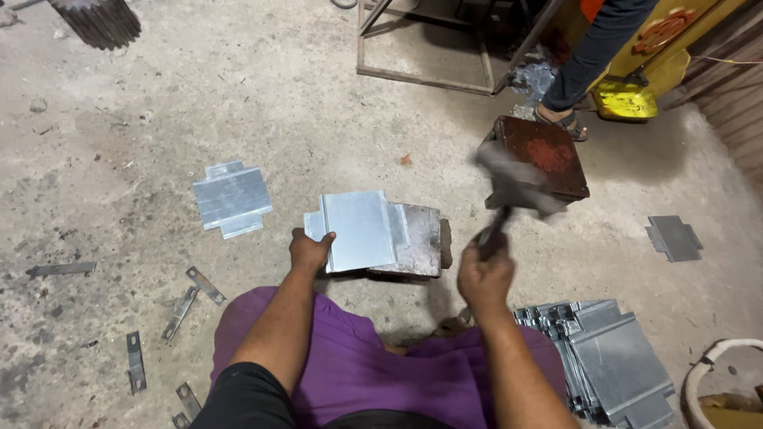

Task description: The person uses a hammer to flatten and shape various metal sheets against a metal block on the floor.

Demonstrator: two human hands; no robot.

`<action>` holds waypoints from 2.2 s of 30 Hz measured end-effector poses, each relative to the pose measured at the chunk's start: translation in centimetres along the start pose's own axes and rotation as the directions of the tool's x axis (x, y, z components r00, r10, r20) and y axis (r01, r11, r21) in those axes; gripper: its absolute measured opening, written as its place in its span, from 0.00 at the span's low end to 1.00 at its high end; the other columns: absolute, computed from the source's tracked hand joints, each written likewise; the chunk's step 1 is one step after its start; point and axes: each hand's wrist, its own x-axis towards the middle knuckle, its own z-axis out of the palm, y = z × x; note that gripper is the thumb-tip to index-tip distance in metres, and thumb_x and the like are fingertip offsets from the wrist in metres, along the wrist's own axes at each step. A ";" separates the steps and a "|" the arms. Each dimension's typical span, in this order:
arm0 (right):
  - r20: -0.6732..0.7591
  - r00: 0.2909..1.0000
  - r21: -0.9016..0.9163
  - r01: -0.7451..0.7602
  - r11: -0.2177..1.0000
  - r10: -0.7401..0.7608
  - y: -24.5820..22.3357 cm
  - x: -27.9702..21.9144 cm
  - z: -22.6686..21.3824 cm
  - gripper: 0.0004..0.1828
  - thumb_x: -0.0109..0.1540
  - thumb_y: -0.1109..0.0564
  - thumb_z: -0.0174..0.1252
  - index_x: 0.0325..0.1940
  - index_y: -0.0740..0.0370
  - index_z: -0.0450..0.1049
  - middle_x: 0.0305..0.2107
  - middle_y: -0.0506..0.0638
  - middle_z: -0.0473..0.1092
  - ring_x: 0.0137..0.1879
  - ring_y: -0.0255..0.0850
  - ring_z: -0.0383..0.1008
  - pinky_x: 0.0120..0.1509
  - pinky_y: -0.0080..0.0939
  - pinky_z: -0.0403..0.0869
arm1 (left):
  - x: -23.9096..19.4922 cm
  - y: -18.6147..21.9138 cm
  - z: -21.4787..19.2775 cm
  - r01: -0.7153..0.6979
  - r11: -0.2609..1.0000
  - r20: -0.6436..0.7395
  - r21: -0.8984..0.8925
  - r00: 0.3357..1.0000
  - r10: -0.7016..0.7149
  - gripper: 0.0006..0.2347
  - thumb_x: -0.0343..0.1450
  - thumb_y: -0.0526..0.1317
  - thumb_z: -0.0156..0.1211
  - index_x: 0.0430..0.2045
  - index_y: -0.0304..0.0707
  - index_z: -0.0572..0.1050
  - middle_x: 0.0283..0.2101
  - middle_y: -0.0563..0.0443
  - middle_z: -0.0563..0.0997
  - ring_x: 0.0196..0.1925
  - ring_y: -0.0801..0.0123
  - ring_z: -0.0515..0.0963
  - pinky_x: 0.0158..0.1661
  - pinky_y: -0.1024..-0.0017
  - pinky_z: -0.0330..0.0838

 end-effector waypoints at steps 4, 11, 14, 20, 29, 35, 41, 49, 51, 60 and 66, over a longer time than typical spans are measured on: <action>-0.220 0.975 0.301 0.096 0.949 -0.029 3.9 -1.4 1.5 0.05 0.70 0.62 0.52 0.46 0.66 0.65 0.26 0.49 0.69 0.31 0.34 0.71 0.36 0.37 0.69 | -0.5 0.9 -0.2 -0.010 1.000 0.051 -0.002 0.999 0.010 0.39 0.58 0.51 0.79 0.52 0.18 0.62 0.48 0.24 0.79 0.52 0.41 0.81 0.51 0.59 0.77; 0.379 0.901 -0.310 -0.090 0.946 0.210 11.1 -8.5 5.7 0.27 0.60 0.57 0.59 0.63 0.65 0.67 0.25 0.65 0.73 0.28 0.56 0.77 0.33 0.54 0.72 | -0.8 1.1 -0.5 0.010 0.999 0.058 0.038 0.998 -0.012 0.38 0.59 0.51 0.79 0.52 0.19 0.64 0.49 0.25 0.79 0.52 0.42 0.81 0.52 0.60 0.77; 0.353 0.888 -0.267 -0.205 0.942 0.294 6.5 -6.3 4.4 0.23 0.61 0.54 0.58 0.60 0.61 0.69 0.19 0.60 0.71 0.23 0.48 0.73 0.30 0.51 0.71 | -0.7 1.3 -1.0 0.013 0.999 0.059 0.030 0.998 -0.015 0.37 0.59 0.50 0.79 0.52 0.20 0.65 0.49 0.26 0.79 0.52 0.43 0.82 0.52 0.59 0.77; 0.124 0.991 0.537 -0.110 0.837 0.051 -5.5 -0.9 -1.4 0.12 0.67 0.54 0.55 0.50 0.60 0.63 0.31 0.46 0.68 0.33 0.34 0.69 0.37 0.36 0.73 | -1.1 1.3 -1.1 0.000 1.000 0.036 0.000 0.999 0.000 0.36 0.59 0.50 0.79 0.51 0.22 0.66 0.48 0.28 0.81 0.51 0.44 0.83 0.51 0.59 0.77; 0.138 0.990 -0.128 -0.020 0.992 0.037 7.3 -5.9 7.5 0.15 0.69 0.52 0.50 0.50 0.67 0.67 0.27 0.61 0.73 0.32 0.55 0.75 0.36 0.54 0.74 | -0.9 1.0 -0.8 -0.021 0.999 0.024 0.026 1.000 0.021 0.36 0.59 0.51 0.79 0.51 0.22 0.66 0.47 0.28 0.81 0.50 0.43 0.83 0.50 0.59 0.77; 0.204 0.972 -0.083 -0.100 0.992 0.115 3.4 -2.8 6.0 0.19 0.68 0.53 0.49 0.57 0.70 0.68 0.28 0.66 0.75 0.30 0.56 0.78 0.33 0.53 0.74 | -0.2 1.1 -0.9 -0.063 0.997 0.019 0.050 0.998 0.062 0.35 0.60 0.51 0.79 0.51 0.21 0.67 0.47 0.26 0.80 0.51 0.42 0.82 0.50 0.59 0.77; -0.027 0.999 0.180 0.047 0.983 -0.043 2.8 -1.4 2.7 0.14 0.74 0.54 0.46 0.37 0.61 0.69 0.19 0.49 0.67 0.24 0.37 0.67 0.30 0.40 0.66 | -1.5 1.5 -1.3 -0.011 0.999 0.026 -0.030 1.000 0.012 0.34 0.60 0.49 0.77 0.51 0.23 0.67 0.47 0.29 0.81 0.50 0.44 0.83 0.50 0.59 0.78; 0.349 0.924 -0.185 -0.094 0.978 0.155 8.8 -7.6 7.8 0.20 0.69 0.51 0.52 0.55 0.72 0.69 0.19 0.62 0.71 0.22 0.54 0.75 0.28 0.51 0.70 | -1.2 1.1 -1.1 -0.051 0.999 -0.014 -0.014 0.999 0.051 0.33 0.60 0.49 0.78 0.50 0.22 0.67 0.46 0.28 0.82 0.49 0.44 0.83 0.50 0.59 0.77; 0.414 0.820 -0.274 -0.300 0.914 0.394 5.8 -5.7 6.6 0.18 0.69 0.48 0.53 0.52 0.67 0.72 0.19 0.61 0.73 0.23 0.52 0.75 0.31 0.52 0.72 | -1.1 1.2 -1.2 -0.018 0.999 -0.016 -0.037 1.000 0.017 0.32 0.60 0.49 0.77 0.49 0.23 0.67 0.45 0.29 0.82 0.48 0.45 0.84 0.49 0.59 0.78; -0.077 0.984 0.154 0.171 0.973 -0.161 2.9 -3.1 3.4 0.16 0.72 0.50 0.50 0.50 0.67 0.71 0.26 0.63 0.73 0.31 0.56 0.75 0.36 0.52 0.73 | -1.0 0.9 -1.2 -0.046 0.999 -0.042 0.001 0.998 0.046 0.33 0.61 0.49 0.78 0.49 0.22 0.67 0.46 0.27 0.81 0.50 0.43 0.83 0.50 0.59 0.77; 0.468 0.846 -0.281 -0.133 0.951 0.257 9.6 -8.0 7.8 0.17 0.68 0.49 0.57 0.45 0.68 0.72 0.20 0.64 0.73 0.27 0.59 0.74 0.31 0.55 0.72 | -0.8 0.8 -1.3 -0.057 0.998 -0.044 0.024 0.997 0.058 0.34 0.61 0.51 0.77 0.50 0.21 0.67 0.46 0.27 0.81 0.50 0.42 0.83 0.50 0.59 0.77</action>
